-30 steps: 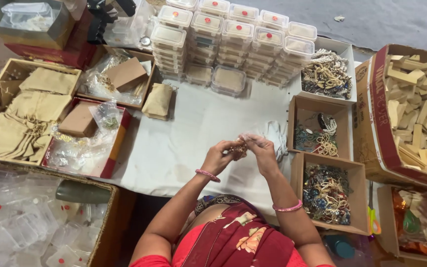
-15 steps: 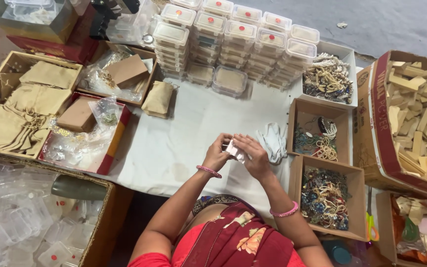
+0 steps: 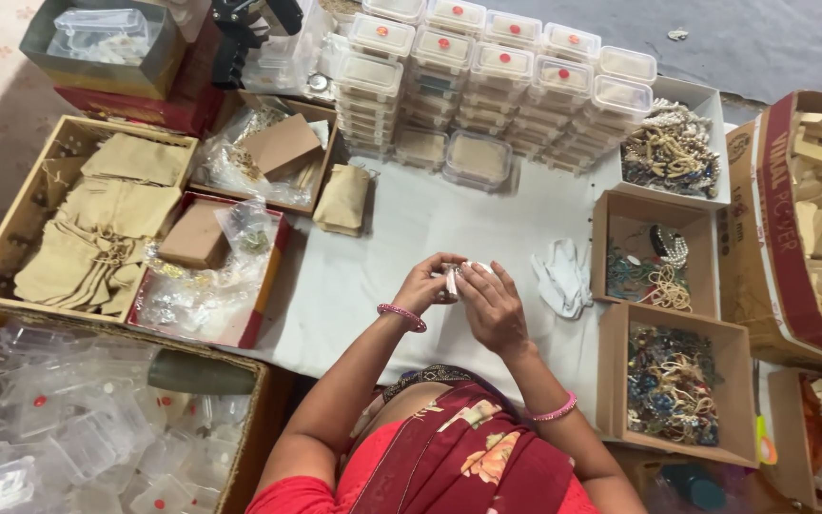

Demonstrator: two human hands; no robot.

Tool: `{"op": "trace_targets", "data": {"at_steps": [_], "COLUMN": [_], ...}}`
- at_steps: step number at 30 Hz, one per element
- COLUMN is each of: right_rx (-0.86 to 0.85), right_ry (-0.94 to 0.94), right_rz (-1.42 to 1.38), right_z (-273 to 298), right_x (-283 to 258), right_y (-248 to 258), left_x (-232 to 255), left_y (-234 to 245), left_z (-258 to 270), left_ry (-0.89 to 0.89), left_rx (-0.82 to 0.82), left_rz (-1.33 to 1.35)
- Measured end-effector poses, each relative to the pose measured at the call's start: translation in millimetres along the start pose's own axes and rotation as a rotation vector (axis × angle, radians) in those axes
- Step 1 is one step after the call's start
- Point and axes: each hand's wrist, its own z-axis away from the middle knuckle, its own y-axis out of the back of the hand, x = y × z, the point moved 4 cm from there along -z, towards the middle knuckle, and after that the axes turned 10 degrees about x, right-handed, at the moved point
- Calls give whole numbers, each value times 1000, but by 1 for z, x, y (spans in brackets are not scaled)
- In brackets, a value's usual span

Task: The person cleans a beaded necklace with a white cloth, places it into a small plastic bag, and then puts the bag into a cloth pouch. The person then cleans a pearl necklace with a white cloth and places it into a small plastic bag.

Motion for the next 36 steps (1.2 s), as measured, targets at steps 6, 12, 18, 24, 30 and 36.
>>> {"op": "trace_targets", "data": {"at_steps": [6, 12, 18, 24, 30, 36], "right_rx": [56, 62, -162, -298, -352, -292], "right_ry": [34, -384, -626, -694, -730, -828], "right_rz": [-29, -230, -416, -867, -682, -641], "right_z": [-12, 7, 11, -1, -8, -3], "right_x": [-23, 0, 0, -17, -31, -32], "right_y": [-18, -47, -73, -96, -122, -123], "left_x": [13, 45, 62, 71, 96, 175], "left_y": [37, 52, 65, 88, 159, 342], "left_z": [-2, 20, 45, 56, 60, 82], "left_ry": [60, -717, -277, -261, -226, -587], "left_rx": [72, 52, 106, 40, 294, 1120], "left_rz": [36, -778, -579, -778, -705, -895]}}
